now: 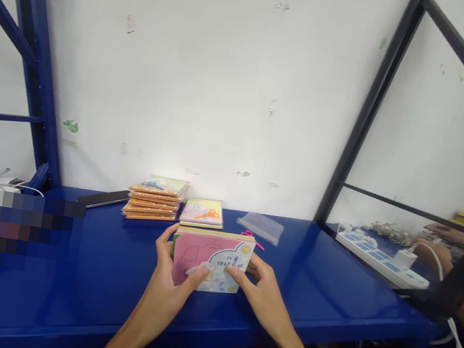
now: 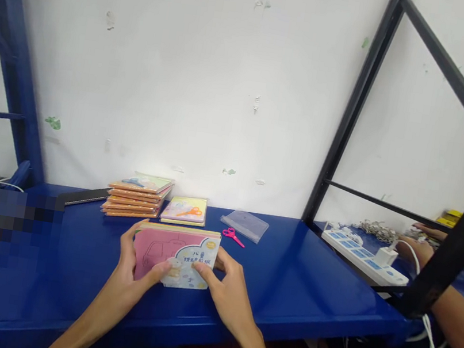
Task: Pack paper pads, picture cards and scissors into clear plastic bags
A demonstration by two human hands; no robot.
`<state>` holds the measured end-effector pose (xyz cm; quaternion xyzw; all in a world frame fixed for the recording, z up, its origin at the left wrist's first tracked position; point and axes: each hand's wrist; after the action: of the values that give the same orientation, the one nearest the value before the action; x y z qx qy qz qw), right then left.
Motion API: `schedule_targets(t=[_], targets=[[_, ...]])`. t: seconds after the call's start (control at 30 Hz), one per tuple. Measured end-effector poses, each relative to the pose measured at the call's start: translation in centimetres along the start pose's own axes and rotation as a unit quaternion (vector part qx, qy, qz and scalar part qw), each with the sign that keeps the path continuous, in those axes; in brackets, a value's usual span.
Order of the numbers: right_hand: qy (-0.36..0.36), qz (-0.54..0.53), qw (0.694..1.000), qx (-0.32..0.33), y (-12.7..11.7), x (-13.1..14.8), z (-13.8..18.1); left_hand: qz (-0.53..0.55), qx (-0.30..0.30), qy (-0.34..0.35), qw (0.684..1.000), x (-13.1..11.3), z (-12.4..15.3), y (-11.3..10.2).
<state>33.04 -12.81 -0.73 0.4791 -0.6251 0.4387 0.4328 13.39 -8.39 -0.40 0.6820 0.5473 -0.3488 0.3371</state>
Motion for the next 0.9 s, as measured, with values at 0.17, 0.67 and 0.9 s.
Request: schedule_targets(t=[0.17, 0.67, 0.9], targets=[[-0.004, 0.011, 1.000, -0.006, 0.2, -0.1, 0.1, -0.039, 0.064, -0.058, 0.996, 0.9, -0.8, -0.6], [0.144, 0.452, 0.870, -0.132, -15.2, -2.2, -10.1, 0.032, 0.083, -0.120, 0.989, 2.5, -1.3, -0.9], [0.114, 0.512, 0.843, -0.119, -15.3, -3.3, -10.2, 0.013, 0.096, -0.128, 0.987, 2.8, -1.4, -1.0]])
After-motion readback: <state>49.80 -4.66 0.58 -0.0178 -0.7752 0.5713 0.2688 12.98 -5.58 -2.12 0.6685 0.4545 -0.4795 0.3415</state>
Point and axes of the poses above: each hand's wrist, its own z-axis away from the middle knuckle, its own y-axis out of the palm, x = y × z, and after that the axes turned 10 degrees about y, right-handed
